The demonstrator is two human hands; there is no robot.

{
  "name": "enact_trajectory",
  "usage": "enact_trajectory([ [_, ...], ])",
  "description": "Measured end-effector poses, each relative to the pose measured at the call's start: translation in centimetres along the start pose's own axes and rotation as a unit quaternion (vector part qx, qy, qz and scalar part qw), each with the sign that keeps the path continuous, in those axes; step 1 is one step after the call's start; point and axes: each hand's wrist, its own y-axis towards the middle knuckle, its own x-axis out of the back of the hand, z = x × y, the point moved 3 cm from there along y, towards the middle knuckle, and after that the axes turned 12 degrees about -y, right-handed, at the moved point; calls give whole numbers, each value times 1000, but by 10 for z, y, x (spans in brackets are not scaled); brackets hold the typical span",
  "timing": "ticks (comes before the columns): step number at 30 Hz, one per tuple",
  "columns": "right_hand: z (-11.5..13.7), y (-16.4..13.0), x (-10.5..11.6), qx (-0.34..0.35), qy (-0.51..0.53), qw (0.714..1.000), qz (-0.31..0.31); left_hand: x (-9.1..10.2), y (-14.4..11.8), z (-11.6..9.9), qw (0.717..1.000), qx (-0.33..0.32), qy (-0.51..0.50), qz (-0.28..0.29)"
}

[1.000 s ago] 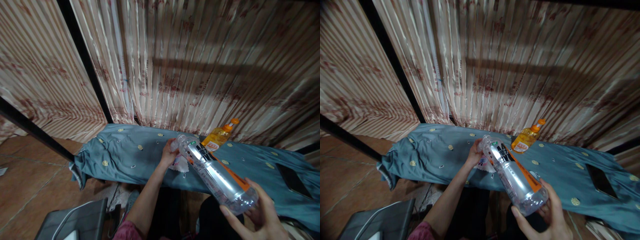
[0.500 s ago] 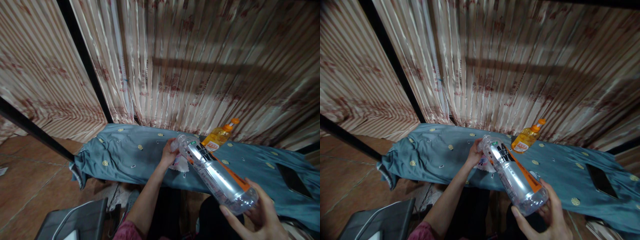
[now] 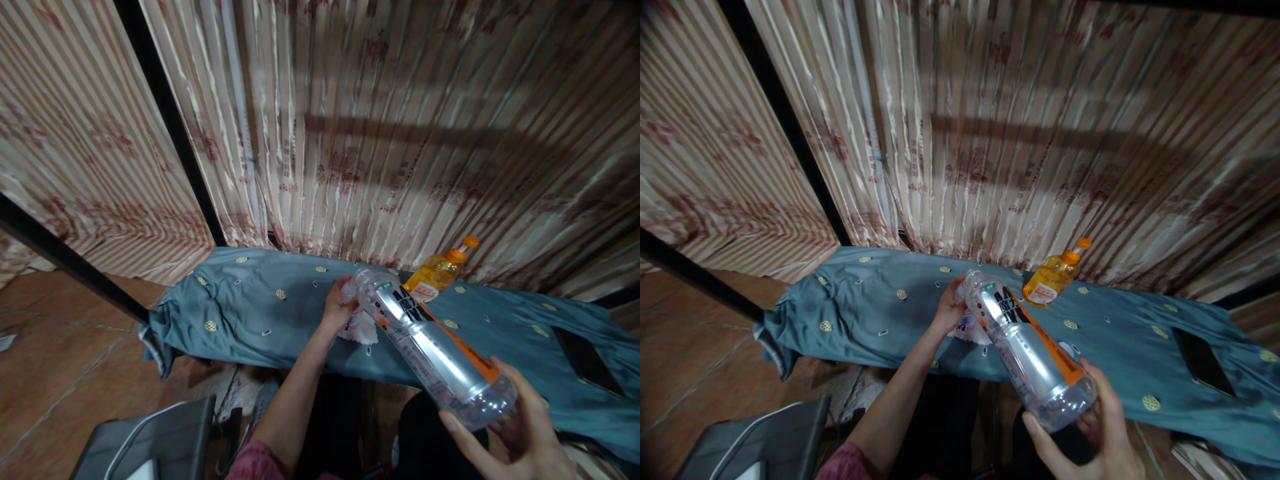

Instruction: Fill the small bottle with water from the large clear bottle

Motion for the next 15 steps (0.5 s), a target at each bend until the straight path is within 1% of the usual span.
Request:
enact_trajectory([
  [11,3,1,1,-11,-6,1000,0,0,-2,-5,1000,5,-1,-2],
  [15,3,1,0,6,-12,1000,-3,0,-1,-4,1000,8,-3,-6],
])
